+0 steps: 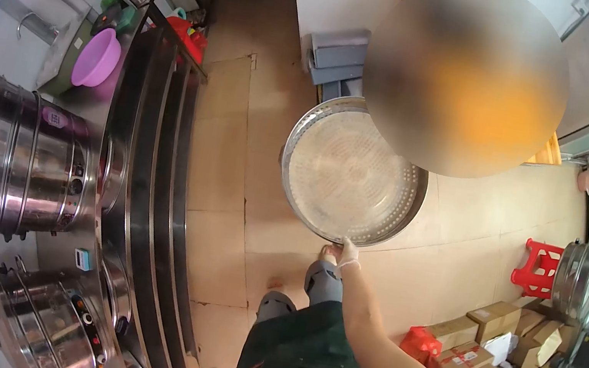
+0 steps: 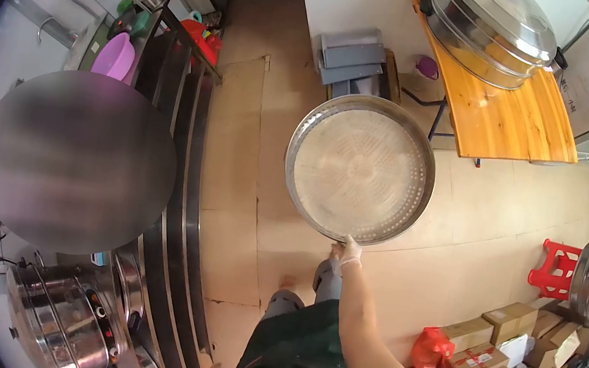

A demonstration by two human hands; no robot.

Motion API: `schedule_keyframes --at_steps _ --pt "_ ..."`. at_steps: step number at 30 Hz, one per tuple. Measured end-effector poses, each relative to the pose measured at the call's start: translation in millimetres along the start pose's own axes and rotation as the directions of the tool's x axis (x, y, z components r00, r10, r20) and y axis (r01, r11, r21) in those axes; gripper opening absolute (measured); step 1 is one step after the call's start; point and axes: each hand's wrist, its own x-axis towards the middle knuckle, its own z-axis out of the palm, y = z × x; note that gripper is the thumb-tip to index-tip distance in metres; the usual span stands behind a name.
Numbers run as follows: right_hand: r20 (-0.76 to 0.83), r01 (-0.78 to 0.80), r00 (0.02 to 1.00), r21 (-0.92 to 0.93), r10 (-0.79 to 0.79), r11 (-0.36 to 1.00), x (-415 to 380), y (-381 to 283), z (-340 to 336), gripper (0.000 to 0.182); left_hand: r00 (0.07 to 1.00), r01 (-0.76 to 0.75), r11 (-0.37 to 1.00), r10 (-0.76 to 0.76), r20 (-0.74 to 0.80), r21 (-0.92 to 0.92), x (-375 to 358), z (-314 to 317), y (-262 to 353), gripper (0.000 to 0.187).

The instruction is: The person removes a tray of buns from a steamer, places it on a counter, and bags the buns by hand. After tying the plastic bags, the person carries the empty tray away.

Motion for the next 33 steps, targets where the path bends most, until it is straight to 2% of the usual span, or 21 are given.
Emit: schedule_keyframes --at_steps 1,2,4,5,6,8,10,12,14,15,18,20,23,24,26,28,30,31,33 --pt "0.027 -0.079 0.996 -0.062 0.081 0.995 -7.9 -8.5 -4.5 0.021 0.986 -0.162 0.981 0.155 0.067 0.11 -19.3 14.8 8.7 0.054" --pt "0.052 -0.156 0.985 -0.13 0.164 0.979 -18.4 -19.2 -11.9 0.024 0.993 -0.098 0.994 0.101 0.069 -0.037 -26.2 30.0 19.4 0.055" --pt "0.023 -0.163 0.983 -0.36 0.184 0.918 -53.3 -56.2 -25.7 0.044 0.996 0.023 0.94 0.007 0.087 -0.341 -16.2 59.3 30.6 0.058" --pt "0.012 -0.164 0.981 -0.472 0.192 0.866 -71.8 -76.9 -35.0 0.054 0.979 -0.2 0.978 0.201 -0.012 0.058 -21.4 70.6 47.7 0.057" --pt "0.001 -0.163 0.98 -0.573 0.199 0.803 -84.5 -92.6 -48.1 0.065 0.914 -0.346 0.815 0.405 -0.029 0.464 -24.6 77.0 63.3 0.057" --pt "-0.025 -0.09 0.994 -0.758 0.109 0.646 -92.3 -130.0 -95.1 0.065 0.962 -0.254 0.943 0.269 -0.044 0.214 -1.3 89.6 87.1 0.056" --pt "-0.075 -0.104 0.994 -0.88 0.081 0.463 -72.1 -168.3 -172.9 0.033 0.955 -0.279 0.953 0.288 -0.071 0.117 -5.5 100.6 125.3 0.057" --pt "-0.205 -0.185 0.977 -0.954 -0.063 0.238 -94.7 -213.1 -220.9 0.026 0.942 -0.327 0.945 0.324 -0.083 -0.019 -0.4 112.6 148.8 0.058" --pt "-0.26 -0.248 0.953 -0.965 -0.156 0.087 -127.7 -256.7 -249.5 0.026 0.925 -0.37 0.928 0.372 -0.077 0.039 12.5 120.7 163.4 0.058" --pt "-0.273 -0.251 0.945 -0.958 -0.177 0.137 -133.7 -271.3 -263.3 0.026 0.915 -0.393 0.917 0.397 -0.073 0.07 19.1 122.1 169.1 0.059" --pt "-0.318 -0.264 0.922 -0.933 -0.221 0.245 -152.4 -296.3 -288.5 0.025 0.942 -0.334 0.942 0.335 -0.015 0.027 35.7 125.4 183.6 0.06" --pt "-0.325 -0.27 0.919 -0.931 -0.221 0.245 -152.7 -309.9 -275.4 0.024 0.95 -0.312 0.95 0.312 -0.023 0.0 20.7 125.4 199.6 0.061" --pt "-0.263 -0.245 0.945 -0.963 -0.193 0.111 -146.1 -317.9 -221.6 0.023 0.949 -0.314 0.939 0.307 -0.07 -0.14 5.9 128.4 198.4 0.061" --pt "-0.19 -0.182 0.967 -0.981 -0.168 0.061 -135.5 -319.5 -204.0 0.022 0.947 -0.318 0.924 0.301 -0.108 -0.213 2.7 130.2 188.0 0.06" --pt "-0.018 -0.023 0.998 -0.997 -0.063 -0.078 -102.7 -312.3 -169.6 0.021 0.95 -0.308 0.924 0.287 -0.124 -0.226 -4.0 136.7 161.7 0.06" --pt "0.16 0.159 0.983 -0.987 -0.088 -0.018 -100.0 -289.5 -105.4 0.017 0.959 -0.266 0.939 0.235 -0.157 -0.217 -11.7 144.0 131.5 0.059" --pt "0.306 0.314 0.949 -0.941 0.078 -0.128 -93.8 -274.1 -49.1 0.021 0.974 -0.196 0.969 0.175 -0.147 -0.148 -20.9 151.5 106.2 0.058" --pt "0.323 0.334 0.941 -0.936 0.102 -0.108 -93.3 -260.4 -26.0 0.024 0.988 -0.136 0.979 0.123 -0.094 -0.153 -25.0 153.9 95.5 0.06" --pt "0.347 0.364 0.926 -0.926 0.152 -0.102 -106.1 -230.2 13.9 0.03 0.988 -0.101 0.987 0.085 -0.129 -0.122 -28.2 166.2 68.7 0.061"
